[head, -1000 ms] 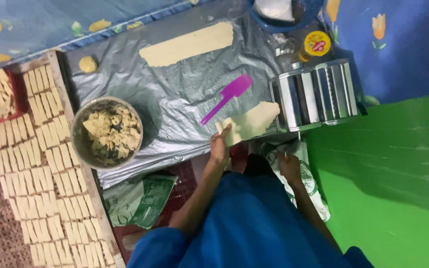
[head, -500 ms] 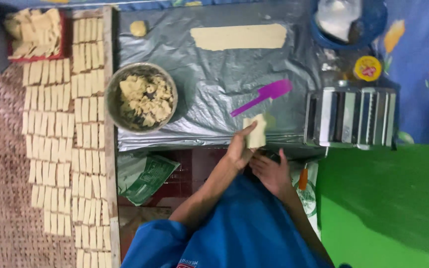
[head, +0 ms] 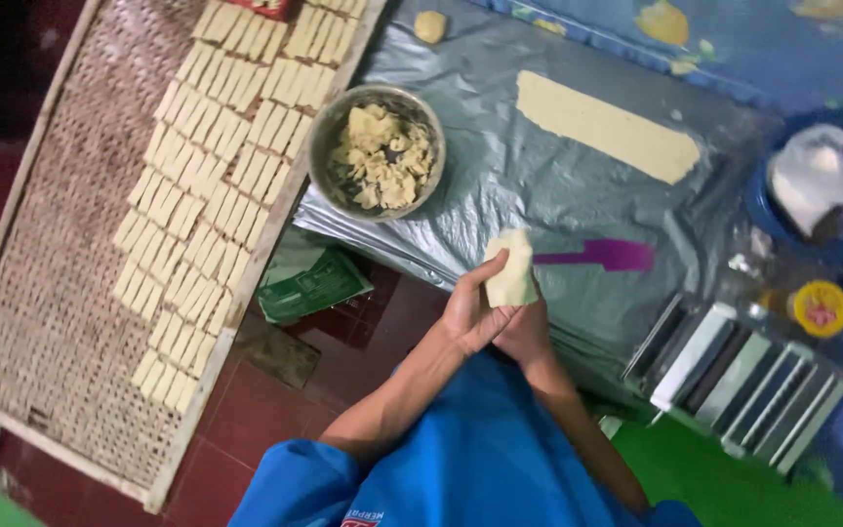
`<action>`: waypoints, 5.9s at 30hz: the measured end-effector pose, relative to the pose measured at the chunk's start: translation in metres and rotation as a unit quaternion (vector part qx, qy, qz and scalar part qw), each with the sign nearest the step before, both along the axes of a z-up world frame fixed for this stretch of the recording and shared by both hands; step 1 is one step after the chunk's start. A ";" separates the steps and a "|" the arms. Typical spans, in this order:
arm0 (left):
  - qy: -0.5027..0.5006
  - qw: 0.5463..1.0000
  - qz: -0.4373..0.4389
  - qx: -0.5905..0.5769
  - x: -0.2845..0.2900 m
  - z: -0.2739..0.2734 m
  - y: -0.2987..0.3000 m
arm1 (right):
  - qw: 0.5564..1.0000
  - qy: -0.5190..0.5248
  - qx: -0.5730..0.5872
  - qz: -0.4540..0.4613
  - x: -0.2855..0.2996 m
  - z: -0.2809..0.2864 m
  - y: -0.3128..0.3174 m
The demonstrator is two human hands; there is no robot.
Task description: Flattening dough using a machine and manually shaping it into rectangles.
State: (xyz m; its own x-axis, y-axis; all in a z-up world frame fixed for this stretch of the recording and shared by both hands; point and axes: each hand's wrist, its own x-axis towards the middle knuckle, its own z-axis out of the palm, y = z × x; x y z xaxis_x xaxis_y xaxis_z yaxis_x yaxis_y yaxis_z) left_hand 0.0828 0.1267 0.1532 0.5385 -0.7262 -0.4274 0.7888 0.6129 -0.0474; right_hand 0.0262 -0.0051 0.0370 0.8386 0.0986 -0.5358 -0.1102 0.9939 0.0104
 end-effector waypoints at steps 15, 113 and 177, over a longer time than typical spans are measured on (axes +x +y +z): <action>-0.117 0.957 0.093 0.249 0.041 -0.019 0.009 | 0.989 -0.131 0.068 0.016 0.096 0.007 -0.017; -0.285 0.835 -0.104 0.460 0.213 -0.248 -0.109 | 0.439 0.053 -0.890 -0.113 0.159 -0.044 -0.087; -0.416 0.705 -0.115 0.562 0.204 -0.230 -0.104 | 0.301 0.147 -0.942 0.015 0.132 -0.064 -0.099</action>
